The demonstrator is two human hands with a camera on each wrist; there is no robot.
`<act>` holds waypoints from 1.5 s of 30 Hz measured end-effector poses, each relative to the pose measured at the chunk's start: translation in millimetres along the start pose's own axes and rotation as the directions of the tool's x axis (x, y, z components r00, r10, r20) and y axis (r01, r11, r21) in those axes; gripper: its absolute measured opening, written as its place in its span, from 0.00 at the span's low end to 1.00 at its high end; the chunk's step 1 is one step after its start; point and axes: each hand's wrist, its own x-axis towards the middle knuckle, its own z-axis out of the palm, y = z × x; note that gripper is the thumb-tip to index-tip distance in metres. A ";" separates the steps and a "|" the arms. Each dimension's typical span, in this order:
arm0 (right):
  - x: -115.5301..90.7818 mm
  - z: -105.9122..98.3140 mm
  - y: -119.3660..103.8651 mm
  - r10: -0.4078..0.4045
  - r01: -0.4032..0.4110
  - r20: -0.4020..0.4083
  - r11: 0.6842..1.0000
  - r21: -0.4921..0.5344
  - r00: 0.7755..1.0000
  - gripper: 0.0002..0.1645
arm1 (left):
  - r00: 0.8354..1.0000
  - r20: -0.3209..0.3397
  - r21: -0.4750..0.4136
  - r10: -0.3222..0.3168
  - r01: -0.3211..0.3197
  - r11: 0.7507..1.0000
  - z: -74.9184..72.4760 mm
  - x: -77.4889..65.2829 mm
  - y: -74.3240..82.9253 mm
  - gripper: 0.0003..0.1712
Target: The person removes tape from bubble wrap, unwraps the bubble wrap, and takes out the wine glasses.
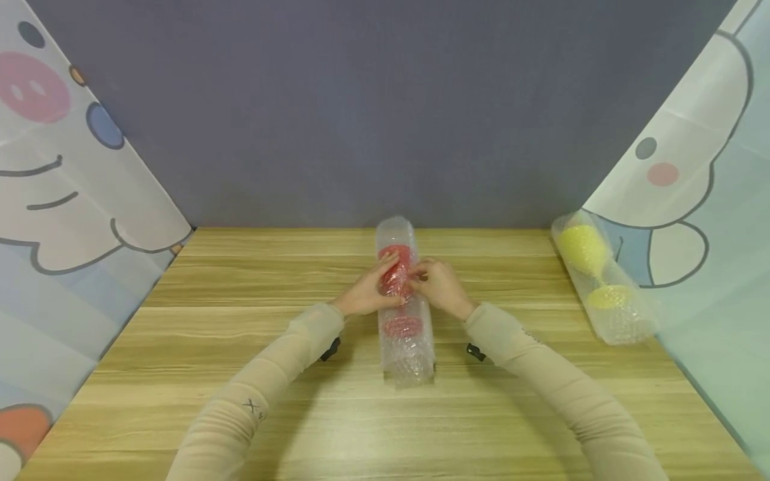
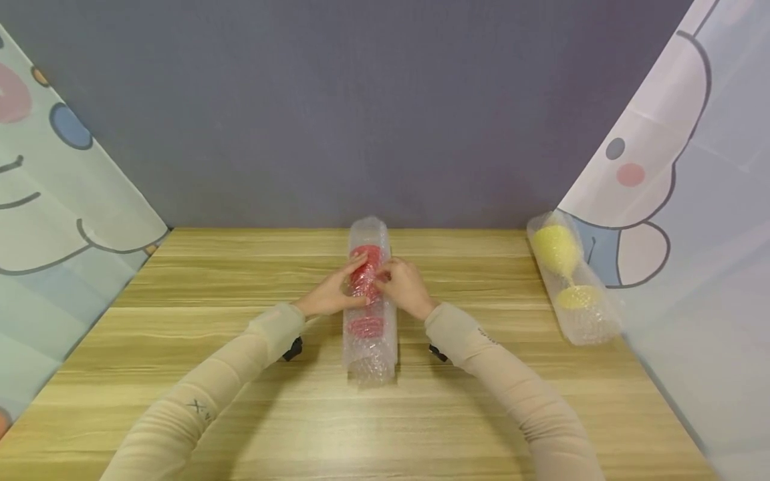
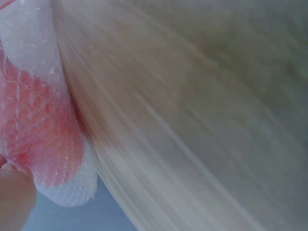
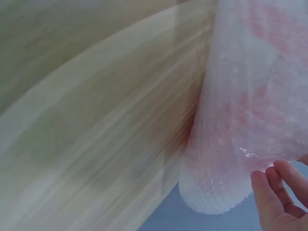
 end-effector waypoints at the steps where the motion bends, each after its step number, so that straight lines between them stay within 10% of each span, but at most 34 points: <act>1: 0.1 0.3 0.4 -0.017 0.017 -0.006 1.000 -0.013 1.000 0.12 | 1.000 0.000 0.002 0.004 -0.004 1.000 0.1 0.2 -0.7 0.54; 27: 2.1 -0.2 13.9 -0.211 0.209 -0.034 0.977 -0.051 0.977 0.07 | 0.999 -0.003 0.001 0.033 -0.033 0.999 4.6 2.5 -5.3 0.54; 45: 3.5 3.9 20.5 -0.115 0.120 -0.050 0.985 0.122 0.992 0.05 | 1.000 0.007 0.009 0.003 -0.003 1.000 4.2 2.5 -1.8 0.55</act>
